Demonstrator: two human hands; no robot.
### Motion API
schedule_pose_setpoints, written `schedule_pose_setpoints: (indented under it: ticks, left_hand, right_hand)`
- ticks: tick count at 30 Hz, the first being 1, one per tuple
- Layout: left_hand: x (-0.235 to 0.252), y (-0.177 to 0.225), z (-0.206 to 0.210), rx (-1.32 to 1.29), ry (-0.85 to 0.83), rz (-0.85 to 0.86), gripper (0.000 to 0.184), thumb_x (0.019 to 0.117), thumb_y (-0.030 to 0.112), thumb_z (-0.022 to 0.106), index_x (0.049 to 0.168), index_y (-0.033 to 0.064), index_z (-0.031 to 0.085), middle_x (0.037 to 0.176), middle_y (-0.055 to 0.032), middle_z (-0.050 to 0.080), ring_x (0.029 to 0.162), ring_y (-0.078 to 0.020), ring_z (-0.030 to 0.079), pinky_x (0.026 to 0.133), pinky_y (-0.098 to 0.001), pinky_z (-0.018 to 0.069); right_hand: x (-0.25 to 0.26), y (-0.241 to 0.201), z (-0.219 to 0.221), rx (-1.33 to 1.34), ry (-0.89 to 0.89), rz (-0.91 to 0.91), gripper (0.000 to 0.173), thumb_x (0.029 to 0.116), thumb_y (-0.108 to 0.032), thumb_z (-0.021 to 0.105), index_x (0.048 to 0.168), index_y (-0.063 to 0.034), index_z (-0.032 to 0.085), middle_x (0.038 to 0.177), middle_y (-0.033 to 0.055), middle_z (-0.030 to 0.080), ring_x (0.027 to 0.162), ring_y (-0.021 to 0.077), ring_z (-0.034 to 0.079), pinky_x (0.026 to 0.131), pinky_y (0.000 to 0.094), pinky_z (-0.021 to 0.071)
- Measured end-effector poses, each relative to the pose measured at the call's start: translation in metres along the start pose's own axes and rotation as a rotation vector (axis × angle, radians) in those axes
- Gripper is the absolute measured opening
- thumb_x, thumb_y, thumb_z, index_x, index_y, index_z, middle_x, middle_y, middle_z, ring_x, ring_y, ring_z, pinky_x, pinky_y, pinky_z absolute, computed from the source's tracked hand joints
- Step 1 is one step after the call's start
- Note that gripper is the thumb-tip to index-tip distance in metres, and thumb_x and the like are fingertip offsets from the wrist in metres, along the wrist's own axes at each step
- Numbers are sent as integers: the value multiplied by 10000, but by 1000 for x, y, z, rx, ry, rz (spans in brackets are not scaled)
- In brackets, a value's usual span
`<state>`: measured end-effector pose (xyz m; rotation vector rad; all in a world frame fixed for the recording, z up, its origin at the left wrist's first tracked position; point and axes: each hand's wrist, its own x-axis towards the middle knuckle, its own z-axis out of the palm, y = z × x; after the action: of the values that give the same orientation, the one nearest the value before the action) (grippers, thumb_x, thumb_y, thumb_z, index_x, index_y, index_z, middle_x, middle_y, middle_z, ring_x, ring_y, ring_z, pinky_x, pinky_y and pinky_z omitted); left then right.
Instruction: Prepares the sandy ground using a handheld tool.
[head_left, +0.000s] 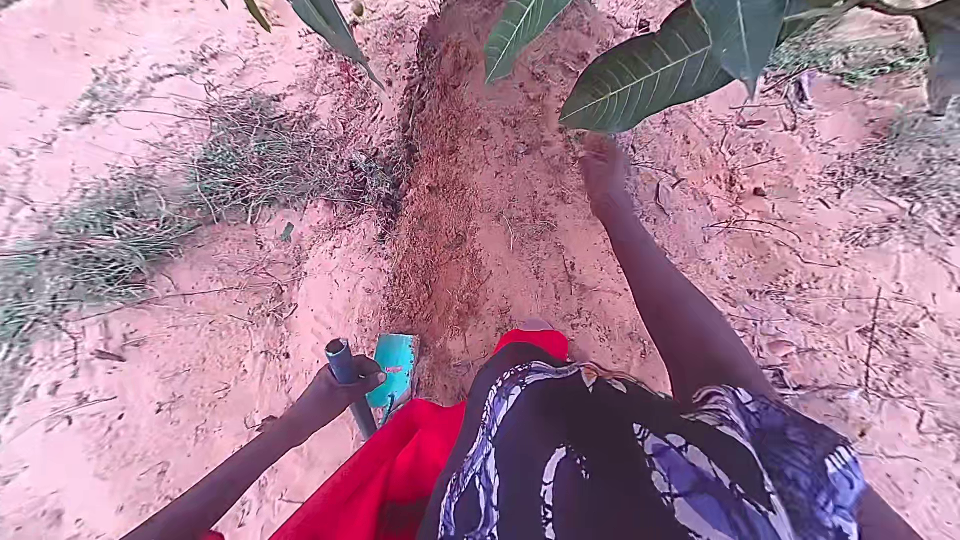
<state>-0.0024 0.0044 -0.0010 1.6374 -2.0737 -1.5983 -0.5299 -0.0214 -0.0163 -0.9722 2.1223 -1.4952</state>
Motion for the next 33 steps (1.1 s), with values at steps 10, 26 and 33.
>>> schedule_pose_setpoints:
  ticks: [10,26,33]
  left_hand:
    - [31,-64,-28,114,-47,85,291,838,368,824,992,126,775,895,-22,771,811,-146,730,772,-350,612]
    - [14,-96,-77,49,34,-79,358,816,328,852,1065,90,754,949,-82,760,837,-189,719,771,-378,610]
    - [24,-69,-59,48,-34,-67,305,838,274,809,1069,82,754,938,-60,757,833,-165,718,778,-347,607]
  right_hand:
    - [-178,213,-137,-25,421,504,325,1010,-29,513,1308,8,638,1246,227,666,1031,308,666,897,497,533]
    - [-62,286,-170,-113,154,776,437,1052,-350,533,1373,-75,642,1326,209,651,1226,362,616,1012,597,476]
    - [-107,253,-142,221,251,790,538,1083,-418,470,1376,20,579,1431,246,553,1323,341,534,1082,557,429]
